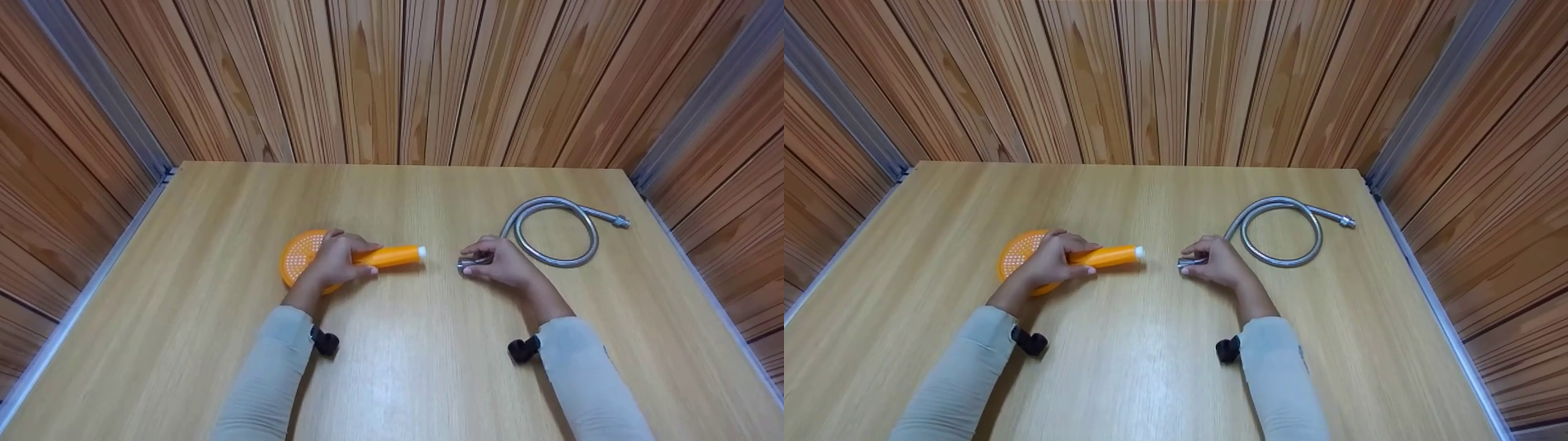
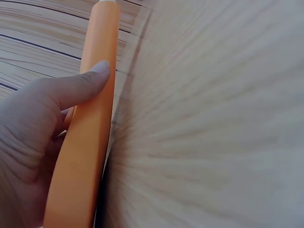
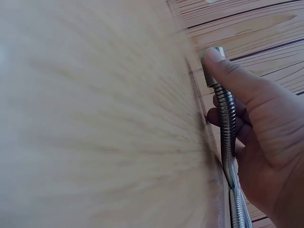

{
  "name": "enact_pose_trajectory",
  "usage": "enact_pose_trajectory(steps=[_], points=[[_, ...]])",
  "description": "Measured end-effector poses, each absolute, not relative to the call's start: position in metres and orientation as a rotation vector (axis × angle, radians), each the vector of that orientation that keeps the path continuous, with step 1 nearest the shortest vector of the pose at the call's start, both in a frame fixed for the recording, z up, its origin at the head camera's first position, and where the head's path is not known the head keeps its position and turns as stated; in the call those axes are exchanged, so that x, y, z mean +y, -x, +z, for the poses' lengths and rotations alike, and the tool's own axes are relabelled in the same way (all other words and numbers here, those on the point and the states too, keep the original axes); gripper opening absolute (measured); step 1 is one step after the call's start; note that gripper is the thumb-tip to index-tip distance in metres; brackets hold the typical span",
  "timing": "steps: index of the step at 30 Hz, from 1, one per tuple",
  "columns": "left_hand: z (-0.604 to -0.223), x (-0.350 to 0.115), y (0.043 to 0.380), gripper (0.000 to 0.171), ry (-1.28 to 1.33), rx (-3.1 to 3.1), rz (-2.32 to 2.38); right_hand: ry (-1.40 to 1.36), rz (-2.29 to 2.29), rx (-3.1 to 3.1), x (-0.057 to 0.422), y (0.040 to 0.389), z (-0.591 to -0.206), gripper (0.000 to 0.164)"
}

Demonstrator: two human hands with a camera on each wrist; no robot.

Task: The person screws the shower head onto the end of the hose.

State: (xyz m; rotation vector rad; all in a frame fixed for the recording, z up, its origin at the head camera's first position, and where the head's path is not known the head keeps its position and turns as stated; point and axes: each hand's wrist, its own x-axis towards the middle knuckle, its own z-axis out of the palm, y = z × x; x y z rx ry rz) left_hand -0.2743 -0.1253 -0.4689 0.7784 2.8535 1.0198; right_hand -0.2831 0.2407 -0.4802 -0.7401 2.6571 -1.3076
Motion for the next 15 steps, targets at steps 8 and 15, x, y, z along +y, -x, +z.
enact_pose_trajectory(steps=[8,15], points=[[-0.474,-0.123,0.27,0.049,-0.783,2.923,1.004,0.739,-1.33,2.601,0.237,0.279,-0.478,0.021],[-0.476,-0.121,0.269,0.051,-0.844,2.954,0.988,0.775,-1.35,2.563,0.232,0.274,-0.47,0.021]])
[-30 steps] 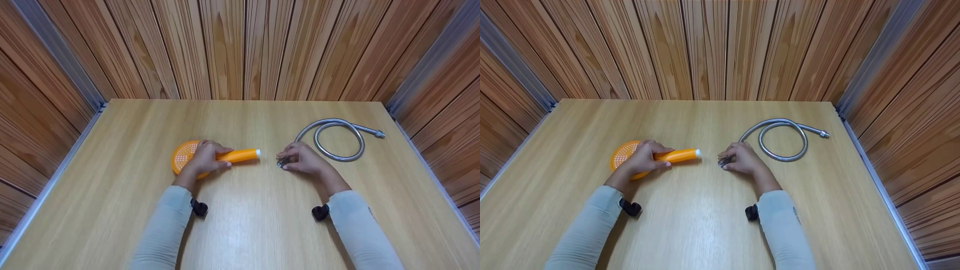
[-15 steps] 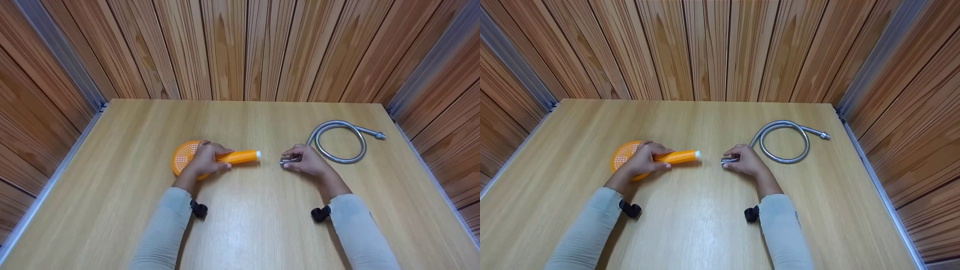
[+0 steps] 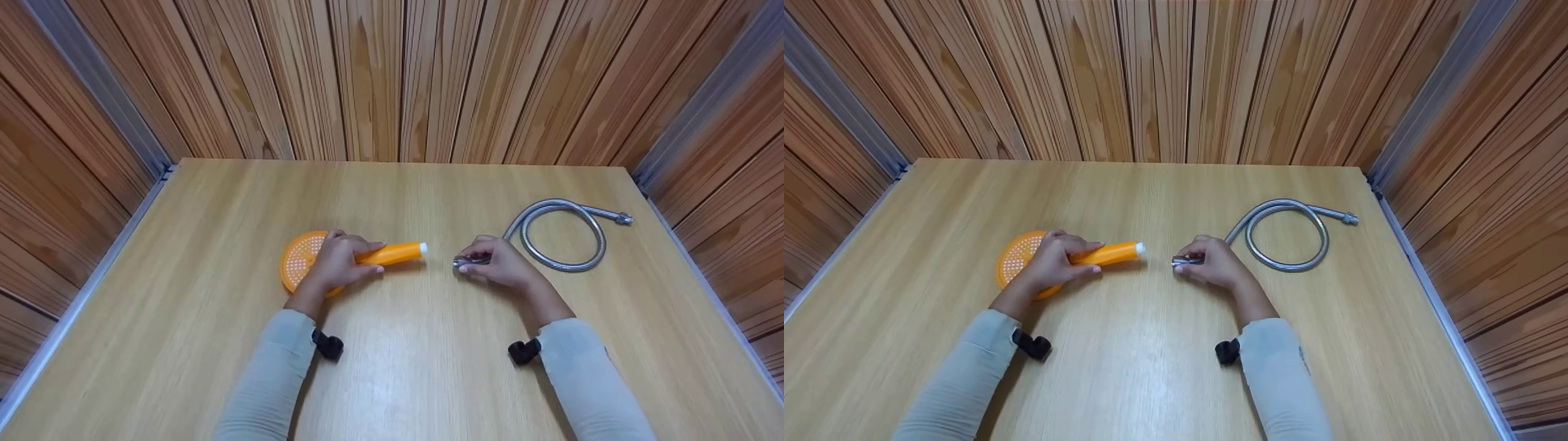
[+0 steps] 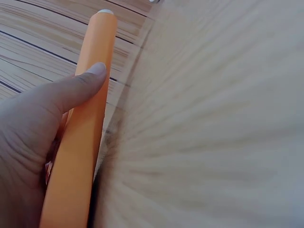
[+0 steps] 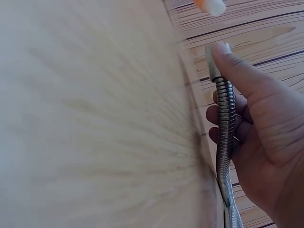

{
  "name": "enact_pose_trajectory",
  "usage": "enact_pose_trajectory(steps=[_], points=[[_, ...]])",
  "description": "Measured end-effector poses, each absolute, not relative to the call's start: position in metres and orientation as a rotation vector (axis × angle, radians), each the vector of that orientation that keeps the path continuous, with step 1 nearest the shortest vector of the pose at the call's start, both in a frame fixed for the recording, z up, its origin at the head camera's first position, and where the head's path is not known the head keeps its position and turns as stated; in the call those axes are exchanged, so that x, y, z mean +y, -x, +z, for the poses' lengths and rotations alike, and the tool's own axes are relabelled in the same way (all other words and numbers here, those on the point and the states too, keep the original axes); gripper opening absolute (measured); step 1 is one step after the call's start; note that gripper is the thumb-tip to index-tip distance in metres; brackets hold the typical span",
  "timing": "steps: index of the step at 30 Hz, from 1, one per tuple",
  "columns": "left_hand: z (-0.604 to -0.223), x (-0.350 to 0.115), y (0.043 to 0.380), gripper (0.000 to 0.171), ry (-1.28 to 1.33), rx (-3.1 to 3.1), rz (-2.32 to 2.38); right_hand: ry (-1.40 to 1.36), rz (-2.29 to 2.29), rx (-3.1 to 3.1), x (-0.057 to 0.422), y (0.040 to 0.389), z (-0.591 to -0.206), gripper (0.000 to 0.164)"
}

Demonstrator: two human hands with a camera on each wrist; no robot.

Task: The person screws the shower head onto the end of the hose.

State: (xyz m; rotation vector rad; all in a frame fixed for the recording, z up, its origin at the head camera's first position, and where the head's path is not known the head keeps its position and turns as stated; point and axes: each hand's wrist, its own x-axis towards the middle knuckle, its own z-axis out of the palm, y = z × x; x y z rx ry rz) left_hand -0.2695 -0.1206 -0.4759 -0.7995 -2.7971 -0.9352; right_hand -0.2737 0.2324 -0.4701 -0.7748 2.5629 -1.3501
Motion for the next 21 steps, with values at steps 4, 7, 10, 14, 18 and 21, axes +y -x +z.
enact_pose_trajectory(steps=[4,7,10,14,18,21], points=[[-0.474,-0.12,0.268,0.05,0.805,-2.8,-0.947,0.779,-1.366,2.546,0.226,0.262,-0.453,0.023],[-0.473,-0.12,0.265,0.049,0.785,-2.806,-1.005,0.747,-1.368,2.542,0.223,0.26,-0.451,0.024],[-0.472,-0.121,0.261,0.048,0.767,-2.8,-1.072,0.769,-1.372,2.55,0.226,0.264,-0.46,0.025],[-0.468,-0.122,0.257,0.047,0.786,-2.778,-1.084,0.754,-1.4,2.567,0.229,0.267,-0.465,0.025],[-0.465,-0.122,0.254,0.047,0.82,-2.758,-1.052,0.686,-1.423,2.587,0.229,0.264,-0.461,0.025],[-0.461,-0.121,0.252,0.046,0.841,-2.756,-1.015,0.687,-1.408,2.615,0.228,0.261,-0.457,0.022]])
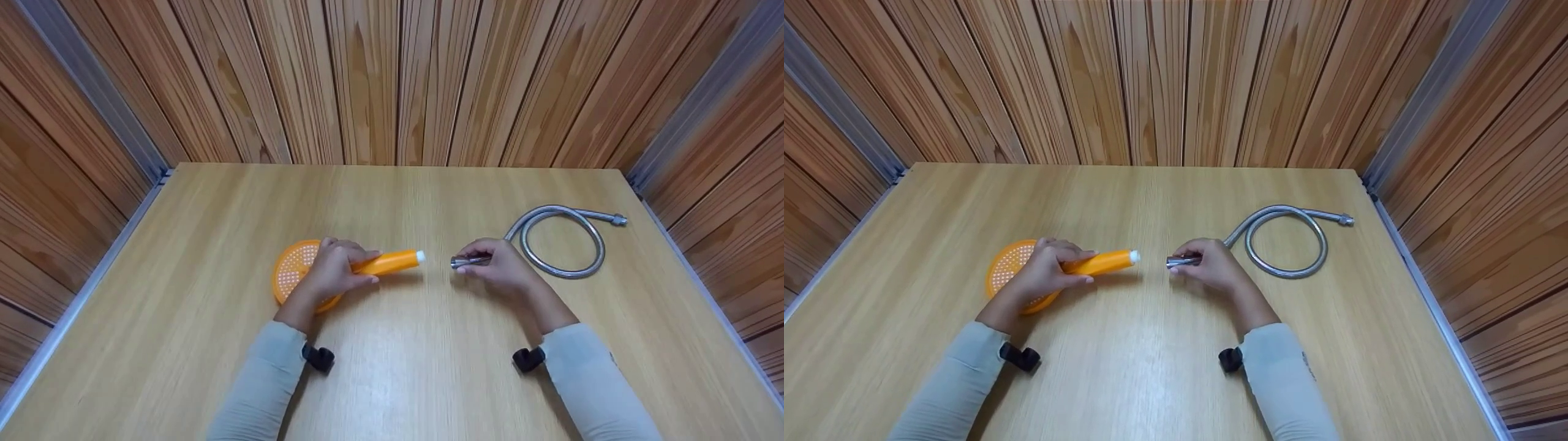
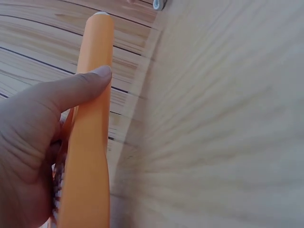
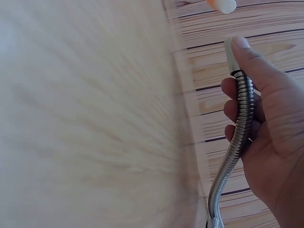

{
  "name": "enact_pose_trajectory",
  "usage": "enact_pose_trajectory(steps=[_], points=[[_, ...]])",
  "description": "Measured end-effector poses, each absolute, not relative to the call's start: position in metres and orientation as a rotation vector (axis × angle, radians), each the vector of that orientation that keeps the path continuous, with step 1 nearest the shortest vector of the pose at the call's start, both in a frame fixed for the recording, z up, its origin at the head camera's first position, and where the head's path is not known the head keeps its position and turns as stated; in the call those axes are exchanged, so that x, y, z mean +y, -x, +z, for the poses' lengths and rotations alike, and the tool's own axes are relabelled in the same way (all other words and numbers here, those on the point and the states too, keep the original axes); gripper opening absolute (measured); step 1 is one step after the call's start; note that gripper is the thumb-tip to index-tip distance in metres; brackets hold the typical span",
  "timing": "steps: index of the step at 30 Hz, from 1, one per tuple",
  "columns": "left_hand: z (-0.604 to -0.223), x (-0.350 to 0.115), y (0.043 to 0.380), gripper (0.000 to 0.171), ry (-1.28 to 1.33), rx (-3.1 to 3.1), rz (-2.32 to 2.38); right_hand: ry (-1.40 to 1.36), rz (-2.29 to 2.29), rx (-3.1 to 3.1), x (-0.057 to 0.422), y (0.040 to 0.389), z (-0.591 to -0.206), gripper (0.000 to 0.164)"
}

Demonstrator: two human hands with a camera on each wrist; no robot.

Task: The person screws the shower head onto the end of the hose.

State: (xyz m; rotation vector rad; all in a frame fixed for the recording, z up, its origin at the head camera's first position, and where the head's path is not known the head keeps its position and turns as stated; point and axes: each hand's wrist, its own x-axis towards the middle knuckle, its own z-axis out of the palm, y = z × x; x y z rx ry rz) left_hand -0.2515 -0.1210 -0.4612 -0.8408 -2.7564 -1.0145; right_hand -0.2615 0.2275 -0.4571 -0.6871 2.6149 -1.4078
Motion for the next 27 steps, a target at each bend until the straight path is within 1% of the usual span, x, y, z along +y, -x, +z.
enact_pose_trajectory(steps=[8,19,27], points=[[-0.448,-0.114,0.241,0.046,0.91,-2.737,-0.886,0.983,-1.374,2.634,0.222,0.256,-0.448,0.019],[-0.429,-0.108,0.233,0.046,0.999,-2.727,-0.742,1.085,-1.379,2.783,0.213,0.245,-0.44,0.021],[-0.424,-0.106,0.229,0.046,1.006,-2.722,-0.715,1.169,-1.372,2.822,0.206,0.238,-0.435,0.023]])
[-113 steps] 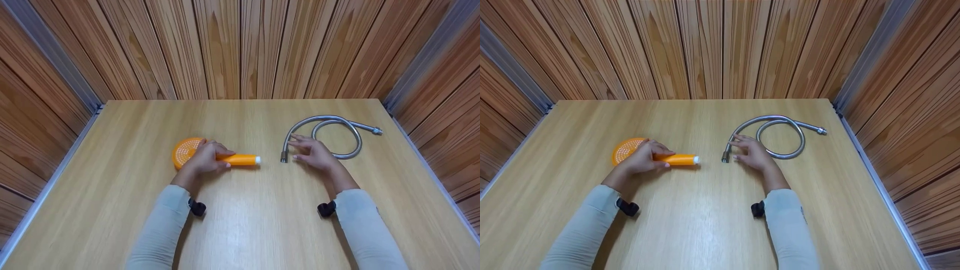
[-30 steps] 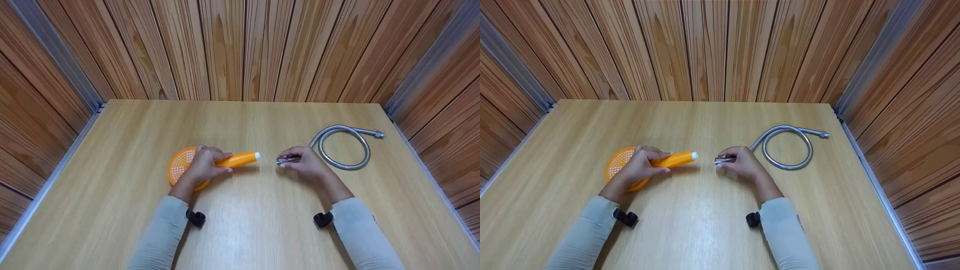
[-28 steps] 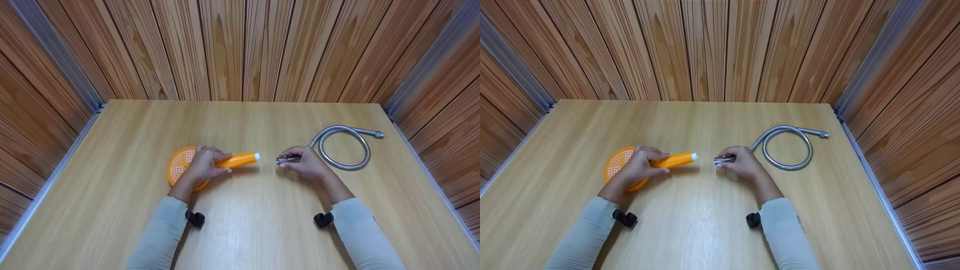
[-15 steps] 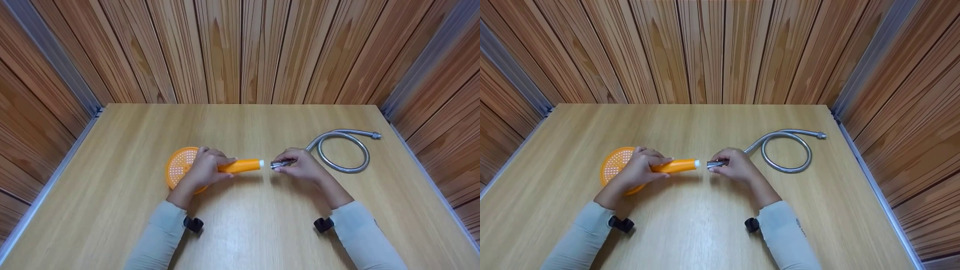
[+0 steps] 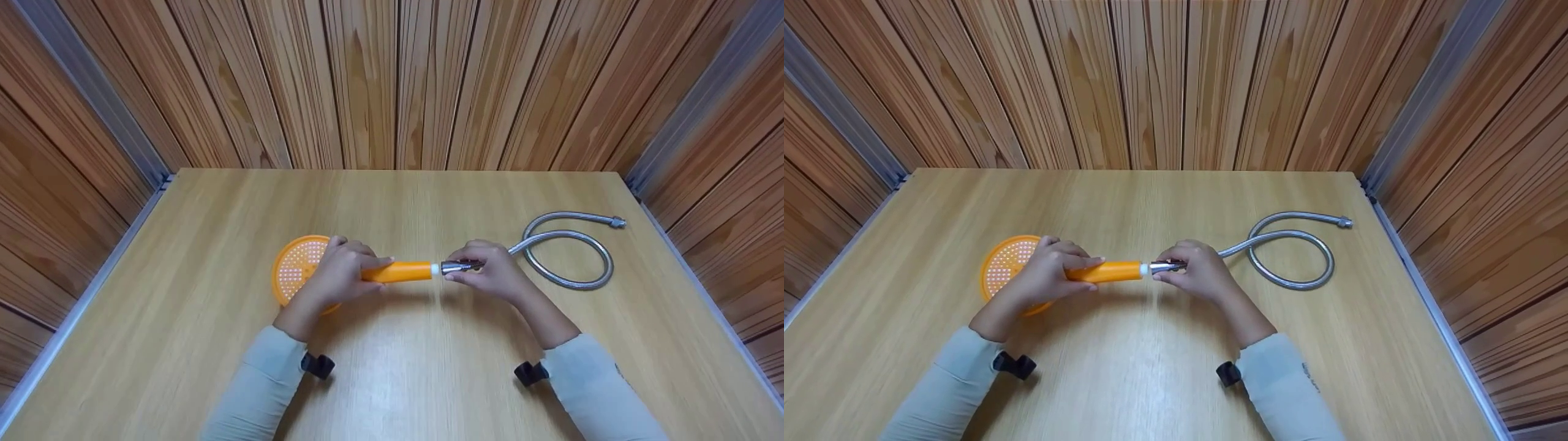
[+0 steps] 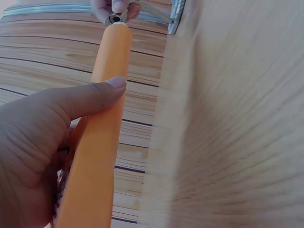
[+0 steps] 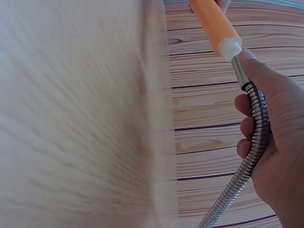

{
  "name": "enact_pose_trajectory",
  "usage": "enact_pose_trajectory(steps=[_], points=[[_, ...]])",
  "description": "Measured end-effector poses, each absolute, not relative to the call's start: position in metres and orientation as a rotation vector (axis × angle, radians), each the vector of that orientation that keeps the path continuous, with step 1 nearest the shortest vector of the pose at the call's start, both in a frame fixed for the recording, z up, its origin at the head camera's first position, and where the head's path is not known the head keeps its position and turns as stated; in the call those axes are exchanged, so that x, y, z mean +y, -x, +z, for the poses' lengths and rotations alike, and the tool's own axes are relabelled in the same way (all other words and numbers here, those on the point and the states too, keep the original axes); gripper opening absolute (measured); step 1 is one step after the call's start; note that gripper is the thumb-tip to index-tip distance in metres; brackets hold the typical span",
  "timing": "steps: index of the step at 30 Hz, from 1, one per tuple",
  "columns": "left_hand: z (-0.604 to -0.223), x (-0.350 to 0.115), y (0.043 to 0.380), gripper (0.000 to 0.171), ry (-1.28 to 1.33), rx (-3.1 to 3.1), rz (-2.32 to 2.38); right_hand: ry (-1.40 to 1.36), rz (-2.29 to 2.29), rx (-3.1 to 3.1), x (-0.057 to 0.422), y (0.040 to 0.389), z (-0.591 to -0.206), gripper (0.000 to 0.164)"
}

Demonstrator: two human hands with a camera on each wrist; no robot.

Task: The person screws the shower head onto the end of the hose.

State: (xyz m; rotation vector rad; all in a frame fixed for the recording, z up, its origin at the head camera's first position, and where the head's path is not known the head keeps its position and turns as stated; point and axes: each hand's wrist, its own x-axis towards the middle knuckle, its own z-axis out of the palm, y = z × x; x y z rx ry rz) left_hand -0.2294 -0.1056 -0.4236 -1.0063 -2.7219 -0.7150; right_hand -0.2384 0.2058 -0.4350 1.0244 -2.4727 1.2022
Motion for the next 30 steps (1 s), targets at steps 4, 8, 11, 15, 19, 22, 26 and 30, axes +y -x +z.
enact_pose_trajectory(steps=[4,8,11,15,19,22,26,30], points=[[-0.4214,-0.1047,0.2286,0.046,1.007,-2.723,-0.7,-1.004,1.187,-2.478,0.2042,0.2364,-0.4344,0.024],[-0.4205,-0.1038,0.2285,0.046,1.008,-2.737,-0.681,-0.972,1.187,-2.485,0.2041,0.2354,-0.4365,0.024],[-0.4203,-0.103,0.2285,0.047,1.01,-2.745,-0.676,-0.968,1.188,-2.479,0.2033,0.2349,-0.4383,0.025],[-0.42,-0.1017,0.2285,0.048,1.015,-2.742,-0.658,-0.963,1.192,-2.465,0.2026,0.2347,-0.4404,0.025],[-0.4198,-0.1004,0.2288,0.047,1.018,-2.735,-0.64,-0.954,1.156,-2.461,0.2028,0.2347,-0.4408,0.026],[-0.4197,-0.0997,0.2291,0.047,1.021,-2.72,-0.619,-0.939,1.11,-2.465,0.2028,0.2348,-0.4398,0.026],[-0.4188,-0.0982,0.2288,0.047,1.029,-2.69,-0.582,-0.927,1.048,-2.503,0.2026,0.2343,-0.4377,0.026],[-0.4182,-0.0966,0.2282,0.046,1.047,-2.66,-0.557,-0.926,1.007,-2.558,0.2021,0.2338,-0.435,0.024]])
